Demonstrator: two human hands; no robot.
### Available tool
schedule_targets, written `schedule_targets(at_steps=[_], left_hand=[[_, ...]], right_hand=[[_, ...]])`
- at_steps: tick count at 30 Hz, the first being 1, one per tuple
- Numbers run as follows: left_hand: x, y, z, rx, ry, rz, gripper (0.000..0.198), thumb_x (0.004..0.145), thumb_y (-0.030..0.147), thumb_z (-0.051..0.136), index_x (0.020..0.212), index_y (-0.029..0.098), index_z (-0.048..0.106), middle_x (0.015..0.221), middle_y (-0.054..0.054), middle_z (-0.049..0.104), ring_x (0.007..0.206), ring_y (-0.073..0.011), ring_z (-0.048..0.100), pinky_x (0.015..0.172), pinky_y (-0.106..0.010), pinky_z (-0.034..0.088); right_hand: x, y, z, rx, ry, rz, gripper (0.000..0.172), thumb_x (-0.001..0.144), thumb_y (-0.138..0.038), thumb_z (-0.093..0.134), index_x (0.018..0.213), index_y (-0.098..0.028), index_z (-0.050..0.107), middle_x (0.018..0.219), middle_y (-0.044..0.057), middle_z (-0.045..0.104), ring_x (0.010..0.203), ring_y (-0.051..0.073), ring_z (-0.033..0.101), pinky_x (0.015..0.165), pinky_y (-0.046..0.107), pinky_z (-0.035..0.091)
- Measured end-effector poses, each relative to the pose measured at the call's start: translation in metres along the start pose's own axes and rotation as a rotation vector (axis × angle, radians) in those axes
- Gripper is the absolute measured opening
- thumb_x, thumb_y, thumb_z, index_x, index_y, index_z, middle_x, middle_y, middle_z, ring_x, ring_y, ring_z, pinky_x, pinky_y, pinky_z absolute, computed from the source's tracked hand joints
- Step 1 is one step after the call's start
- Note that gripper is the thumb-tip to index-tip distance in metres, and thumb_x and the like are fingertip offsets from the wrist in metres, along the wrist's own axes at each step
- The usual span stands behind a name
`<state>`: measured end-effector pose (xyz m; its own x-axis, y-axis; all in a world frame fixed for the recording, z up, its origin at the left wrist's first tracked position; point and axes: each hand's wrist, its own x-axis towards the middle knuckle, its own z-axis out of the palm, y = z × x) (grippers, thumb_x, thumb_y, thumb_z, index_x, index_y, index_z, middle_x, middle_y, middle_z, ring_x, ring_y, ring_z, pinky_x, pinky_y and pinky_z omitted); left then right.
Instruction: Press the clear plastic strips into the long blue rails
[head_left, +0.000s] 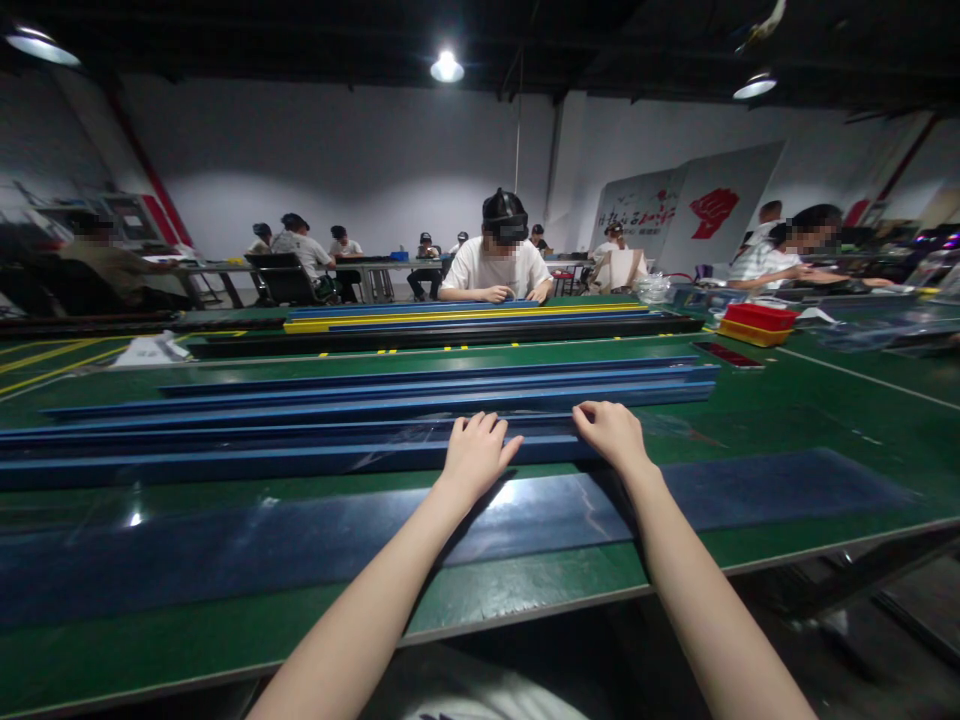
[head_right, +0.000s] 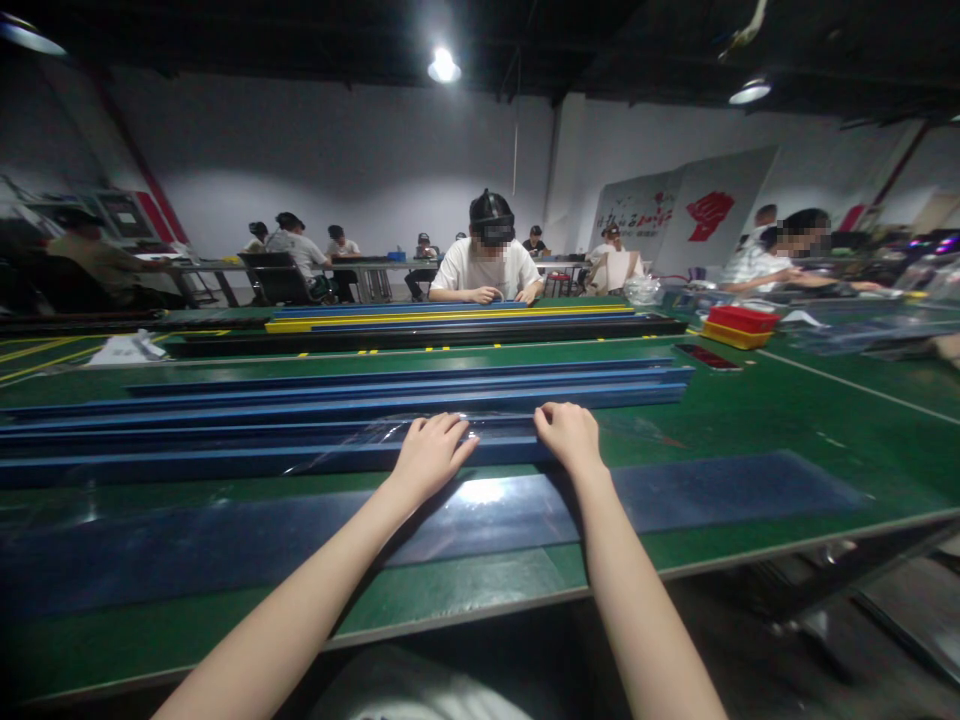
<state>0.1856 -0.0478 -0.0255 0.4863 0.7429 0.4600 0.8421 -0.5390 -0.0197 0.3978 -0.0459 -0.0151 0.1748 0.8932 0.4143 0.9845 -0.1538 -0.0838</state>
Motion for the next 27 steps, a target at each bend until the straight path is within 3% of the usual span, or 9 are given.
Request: schedule_targets(at_steps=[3,6,14,27], left_hand=[[-0.001,0.000,0.005,0.046,-0.008,-0.115,0.046,0.088,0.045,0.031,0.117,0.017,0.052,0.124,-0.011,0.052,0.116,-0.0285,0.044,0.093,-0.043,0.033],[-0.001,0.000,0.011,0.072,-0.037,-0.184,0.051,0.088,0.048,0.029,0.122,0.017,0.050,0.128,-0.012,0.048,0.120,-0.0329,0.039,0.096,-0.047,0.030],[-0.001,0.001,0.010,0.070,-0.042,-0.153,0.049,0.088,0.047,0.028,0.122,0.017,0.050,0.129,-0.013,0.048,0.121,-0.0307,0.039,0.098,-0.048,0.029],[-0.002,0.000,0.010,0.024,-0.023,-0.121,0.042,0.090,0.037,0.029,0.120,0.016,0.050,0.127,-0.014,0.049,0.119,-0.0286,0.041,0.097,-0.049,0.030]], right_hand=[[0.000,0.001,0.000,-0.038,0.013,0.046,0.036,0.083,-0.034,0.035,0.078,-0.022,0.069,0.075,0.007,0.069,0.069,0.019,0.062,0.055,0.026,0.032],[-0.001,-0.001,0.001,-0.053,0.049,-0.004,0.035,0.083,-0.032,0.036,0.075,-0.020,0.068,0.076,0.007,0.069,0.070,0.018,0.061,0.058,0.026,0.032],[-0.003,-0.012,0.002,0.051,0.061,-0.225,0.032,0.086,-0.028,0.036,0.081,-0.019,0.065,0.085,0.005,0.068,0.082,0.016,0.059,0.070,0.025,0.032],[-0.005,-0.009,-0.001,-0.006,0.052,-0.124,0.040,0.088,-0.035,0.031,0.071,-0.021,0.064,0.074,0.006,0.067,0.068,0.016,0.059,0.057,0.025,0.029]])
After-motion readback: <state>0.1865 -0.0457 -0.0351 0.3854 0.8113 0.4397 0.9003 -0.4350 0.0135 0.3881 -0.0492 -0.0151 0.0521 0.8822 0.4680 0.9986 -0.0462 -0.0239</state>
